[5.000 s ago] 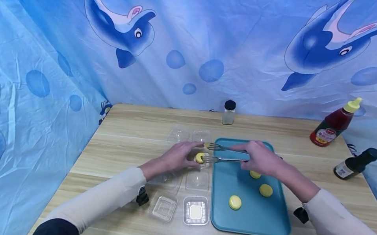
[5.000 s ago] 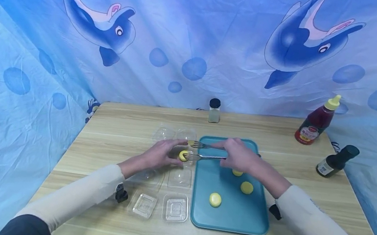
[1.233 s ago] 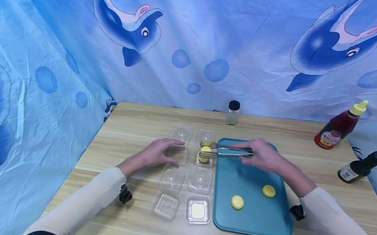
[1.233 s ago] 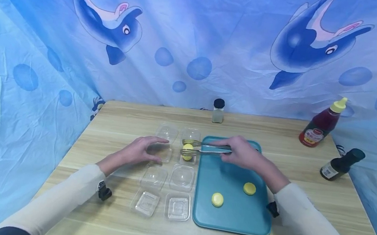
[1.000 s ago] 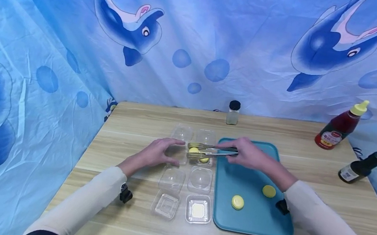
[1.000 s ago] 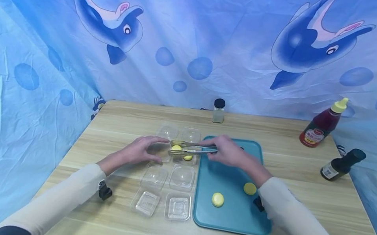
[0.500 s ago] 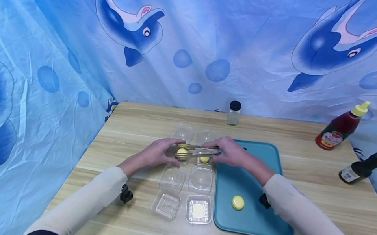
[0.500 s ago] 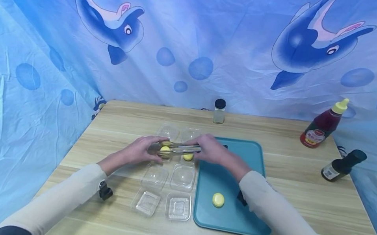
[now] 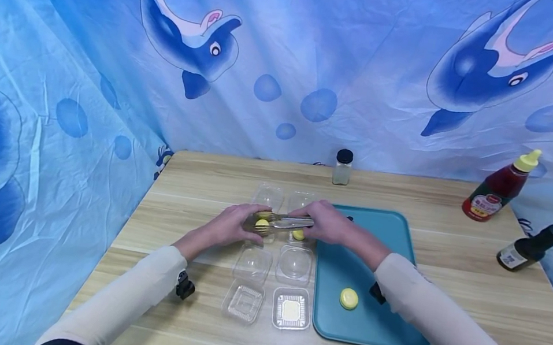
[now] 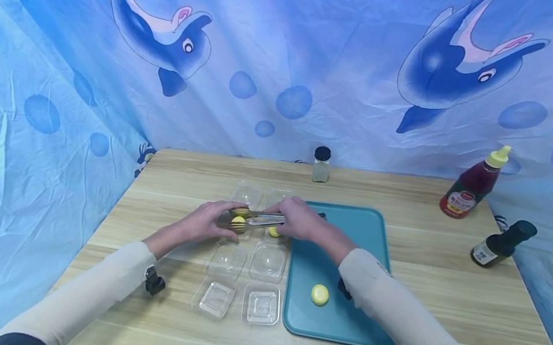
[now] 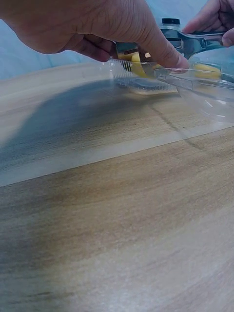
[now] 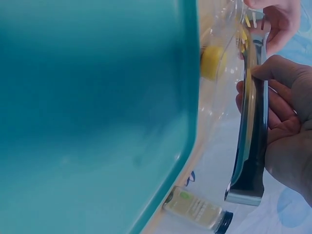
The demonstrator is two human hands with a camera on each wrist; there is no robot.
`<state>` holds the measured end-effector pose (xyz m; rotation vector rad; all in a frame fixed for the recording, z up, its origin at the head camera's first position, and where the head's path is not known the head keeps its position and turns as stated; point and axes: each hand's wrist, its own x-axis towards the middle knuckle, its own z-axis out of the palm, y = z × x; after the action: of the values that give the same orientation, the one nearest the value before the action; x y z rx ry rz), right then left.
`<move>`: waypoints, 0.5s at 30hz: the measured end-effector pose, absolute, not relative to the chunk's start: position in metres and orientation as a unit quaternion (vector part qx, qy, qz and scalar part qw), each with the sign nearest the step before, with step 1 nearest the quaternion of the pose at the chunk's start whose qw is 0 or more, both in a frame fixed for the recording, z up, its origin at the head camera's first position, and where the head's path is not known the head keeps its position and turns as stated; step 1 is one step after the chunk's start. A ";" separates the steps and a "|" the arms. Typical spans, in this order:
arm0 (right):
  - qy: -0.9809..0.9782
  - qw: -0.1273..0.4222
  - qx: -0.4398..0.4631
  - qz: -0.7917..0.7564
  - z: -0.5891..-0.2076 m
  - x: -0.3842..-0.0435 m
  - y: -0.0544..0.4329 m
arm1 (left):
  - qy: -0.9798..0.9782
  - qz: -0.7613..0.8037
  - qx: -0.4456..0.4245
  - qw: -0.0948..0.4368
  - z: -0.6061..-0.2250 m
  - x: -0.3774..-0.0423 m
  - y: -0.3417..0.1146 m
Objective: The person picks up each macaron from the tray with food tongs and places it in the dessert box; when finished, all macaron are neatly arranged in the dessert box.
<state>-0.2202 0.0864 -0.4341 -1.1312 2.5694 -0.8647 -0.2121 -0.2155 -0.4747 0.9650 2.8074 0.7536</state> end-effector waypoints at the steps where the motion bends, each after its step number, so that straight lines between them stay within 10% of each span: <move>1: 0.872 0.105 -0.380 -0.290 -0.433 -0.220 0.085 | 0.916 0.245 0.314 0.039 -0.475 -0.212 -0.215; 15: 0.881 0.105 -0.374 -0.271 -0.429 -0.216 0.080 | 0.915 0.247 0.315 0.043 -0.474 -0.212 -0.215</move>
<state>-0.2158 0.0802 -0.4288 -1.1033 2.5964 -0.7981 -0.2120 -0.2147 -0.4743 0.9633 2.7996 0.7556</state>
